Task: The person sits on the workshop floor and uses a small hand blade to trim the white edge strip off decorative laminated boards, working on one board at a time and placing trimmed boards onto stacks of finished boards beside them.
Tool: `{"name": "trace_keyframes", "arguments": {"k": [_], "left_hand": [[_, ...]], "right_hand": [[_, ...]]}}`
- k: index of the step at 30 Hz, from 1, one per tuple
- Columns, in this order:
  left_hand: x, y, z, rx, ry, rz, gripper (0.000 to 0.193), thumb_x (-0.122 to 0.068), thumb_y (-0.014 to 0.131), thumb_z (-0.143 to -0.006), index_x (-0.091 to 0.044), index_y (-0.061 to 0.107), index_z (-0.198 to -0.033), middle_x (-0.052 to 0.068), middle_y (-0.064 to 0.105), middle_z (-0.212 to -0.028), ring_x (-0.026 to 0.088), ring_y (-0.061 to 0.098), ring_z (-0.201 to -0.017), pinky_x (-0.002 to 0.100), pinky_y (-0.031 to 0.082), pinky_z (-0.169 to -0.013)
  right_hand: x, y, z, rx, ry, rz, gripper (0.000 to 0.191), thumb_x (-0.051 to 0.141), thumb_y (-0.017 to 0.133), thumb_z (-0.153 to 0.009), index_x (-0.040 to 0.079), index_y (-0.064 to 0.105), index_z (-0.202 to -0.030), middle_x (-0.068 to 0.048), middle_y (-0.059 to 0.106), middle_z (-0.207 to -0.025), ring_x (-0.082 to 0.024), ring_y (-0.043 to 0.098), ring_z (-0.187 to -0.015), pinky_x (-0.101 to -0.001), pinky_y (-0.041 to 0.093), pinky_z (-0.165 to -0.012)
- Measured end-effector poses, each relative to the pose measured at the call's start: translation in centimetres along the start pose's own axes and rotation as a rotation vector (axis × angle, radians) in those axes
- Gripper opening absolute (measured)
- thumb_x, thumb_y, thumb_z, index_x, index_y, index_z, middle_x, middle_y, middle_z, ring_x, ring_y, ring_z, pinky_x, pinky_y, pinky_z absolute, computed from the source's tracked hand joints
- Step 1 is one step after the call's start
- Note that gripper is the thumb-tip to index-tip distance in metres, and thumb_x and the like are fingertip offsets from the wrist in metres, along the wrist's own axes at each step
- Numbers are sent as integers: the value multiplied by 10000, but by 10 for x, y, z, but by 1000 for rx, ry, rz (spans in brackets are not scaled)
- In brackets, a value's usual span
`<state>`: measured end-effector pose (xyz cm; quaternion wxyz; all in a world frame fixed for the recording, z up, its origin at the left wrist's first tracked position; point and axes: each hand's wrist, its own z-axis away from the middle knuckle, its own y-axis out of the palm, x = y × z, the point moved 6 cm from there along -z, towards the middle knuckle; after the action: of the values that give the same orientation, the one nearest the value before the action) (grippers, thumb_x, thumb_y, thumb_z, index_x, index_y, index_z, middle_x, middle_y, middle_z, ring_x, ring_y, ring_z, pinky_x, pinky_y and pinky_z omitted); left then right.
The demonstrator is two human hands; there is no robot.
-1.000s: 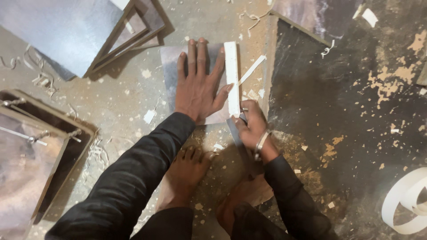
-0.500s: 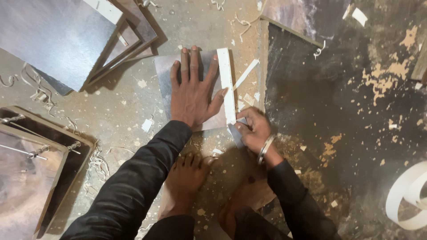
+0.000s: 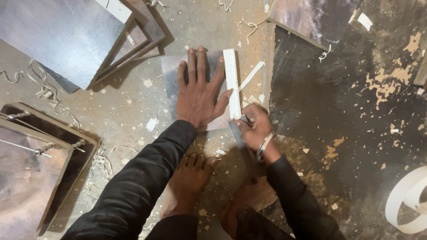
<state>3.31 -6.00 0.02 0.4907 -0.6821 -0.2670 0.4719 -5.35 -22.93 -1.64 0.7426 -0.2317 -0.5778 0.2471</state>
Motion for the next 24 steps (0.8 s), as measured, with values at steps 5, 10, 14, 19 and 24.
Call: {"name": "trace_keyframes", "arguments": {"k": [5,10,14,19,24], "left_hand": [[-1,2,0,-5,-5,-16,723,-552,434,-1064,-94,361,-1620,351,194,-1652,527,122,-1548,662,135,-1224],[0,-3,-1,-17,-12,6,705,-556,448,-1057,-119,390,-1608,325,203,-1661,511,130,-1555,649,136,-1229],[1,-8,-4,-49,-5,37,711,-569,468,-1027,-140,407,-1591,314,215,-1644,501,145,-1535,645,135,-1209],[2,-5,-2,-13,-5,23,697,-568,451,-1052,-150,397,-1607,318,213,-1665,494,145,-1560,631,147,-1232],[1,-4,-2,-1,18,21,697,-571,433,-1065,-148,385,-1617,330,209,-1657,498,145,-1553,639,149,-1217]], "right_hand": [[-3,-4,-18,133,108,-179,199,35,799,-831,44,616,-907,-57,666,-775,-166,614,-644,-324,483,-542],[-6,-1,-16,157,311,-332,186,7,790,-841,16,619,-913,-38,647,-735,-117,549,-469,-275,404,-369],[8,-10,-4,-10,60,-294,186,-5,754,-862,25,687,-1033,-23,678,-833,-66,599,-521,-232,483,-407],[-15,0,5,86,287,-500,300,-59,663,-917,21,725,-1199,-77,729,-822,-66,563,-485,-239,436,-422],[-8,-7,-6,41,13,-430,291,-114,672,-913,-20,707,-1186,-101,731,-1027,-91,672,-786,-244,526,-646]]}}
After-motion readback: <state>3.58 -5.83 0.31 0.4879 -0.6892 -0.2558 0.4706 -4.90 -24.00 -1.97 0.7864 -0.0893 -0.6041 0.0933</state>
